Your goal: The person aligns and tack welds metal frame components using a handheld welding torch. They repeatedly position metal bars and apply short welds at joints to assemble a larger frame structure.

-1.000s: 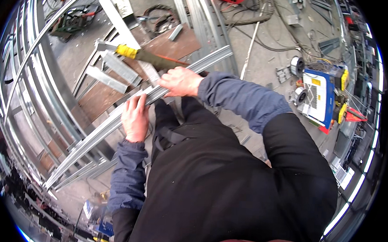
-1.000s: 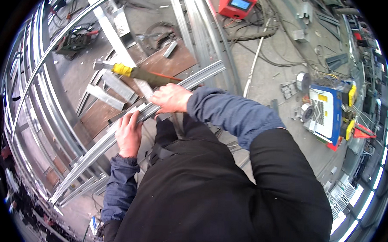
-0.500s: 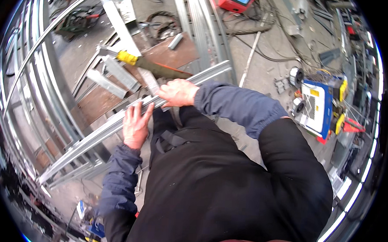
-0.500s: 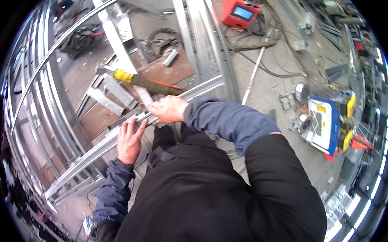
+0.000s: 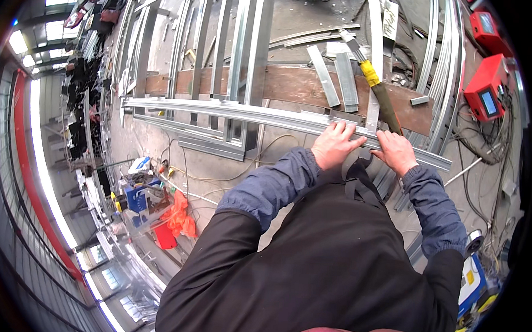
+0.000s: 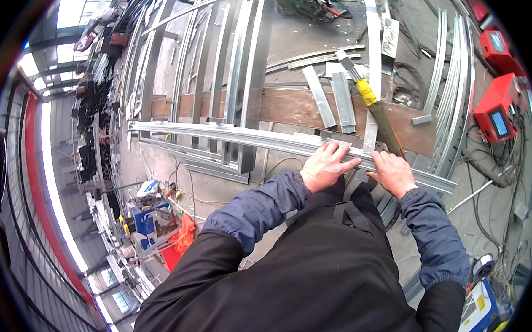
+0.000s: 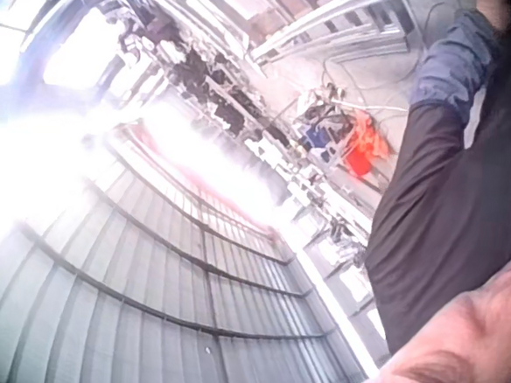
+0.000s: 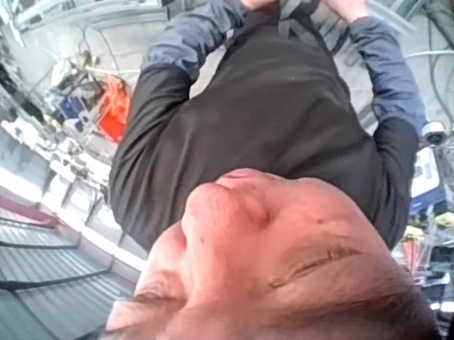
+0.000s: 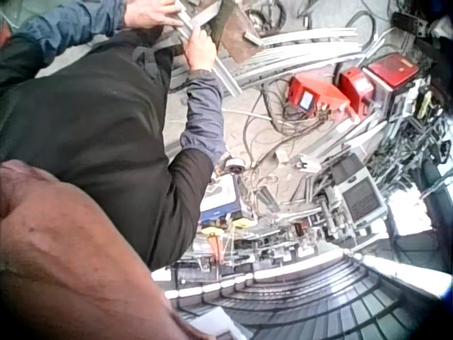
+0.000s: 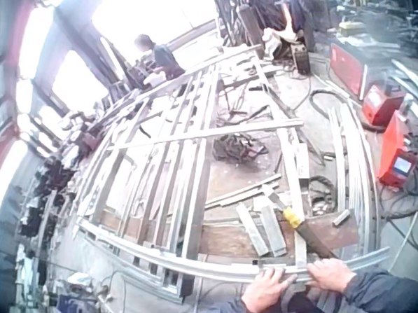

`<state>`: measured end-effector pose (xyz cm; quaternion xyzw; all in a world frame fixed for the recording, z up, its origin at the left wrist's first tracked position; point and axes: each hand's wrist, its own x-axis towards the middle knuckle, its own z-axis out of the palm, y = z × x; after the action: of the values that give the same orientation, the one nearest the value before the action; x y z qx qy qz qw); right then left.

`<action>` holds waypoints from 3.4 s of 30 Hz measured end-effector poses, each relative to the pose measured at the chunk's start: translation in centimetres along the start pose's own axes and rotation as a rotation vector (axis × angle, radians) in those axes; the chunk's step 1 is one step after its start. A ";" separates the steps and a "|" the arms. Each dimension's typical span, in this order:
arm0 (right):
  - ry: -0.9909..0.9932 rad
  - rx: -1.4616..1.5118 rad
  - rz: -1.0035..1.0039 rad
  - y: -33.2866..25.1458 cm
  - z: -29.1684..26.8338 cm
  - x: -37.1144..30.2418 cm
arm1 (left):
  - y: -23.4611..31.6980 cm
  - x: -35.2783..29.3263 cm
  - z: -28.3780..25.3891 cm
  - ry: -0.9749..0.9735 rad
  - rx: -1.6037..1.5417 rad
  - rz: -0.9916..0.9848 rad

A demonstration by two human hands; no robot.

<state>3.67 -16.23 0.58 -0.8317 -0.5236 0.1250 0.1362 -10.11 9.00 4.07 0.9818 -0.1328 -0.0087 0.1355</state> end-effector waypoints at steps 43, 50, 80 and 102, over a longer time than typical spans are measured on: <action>0.109 0.456 0.343 10.6 -2.6 20.0 | -0.5 2.0 4.4 0.226 -0.203 -0.049; 0.190 0.427 0.341 9.1 2.7 25.9 | -1.2 2.0 3.6 0.183 -0.234 0.058; 0.475 0.594 0.758 29.1 -14.7 -25.5 | 2.0 1.6 3.6 0.253 -0.109 -0.100; -0.104 0.820 0.077 -7.8 -24.2 5.5 | 0.5 1.0 5.6 0.332 -0.264 -0.105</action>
<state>7.99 -10.32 25.53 -0.7201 -0.4049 0.3701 0.4250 -9.52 6.82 -1.14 0.9490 -0.0550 0.1288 0.2824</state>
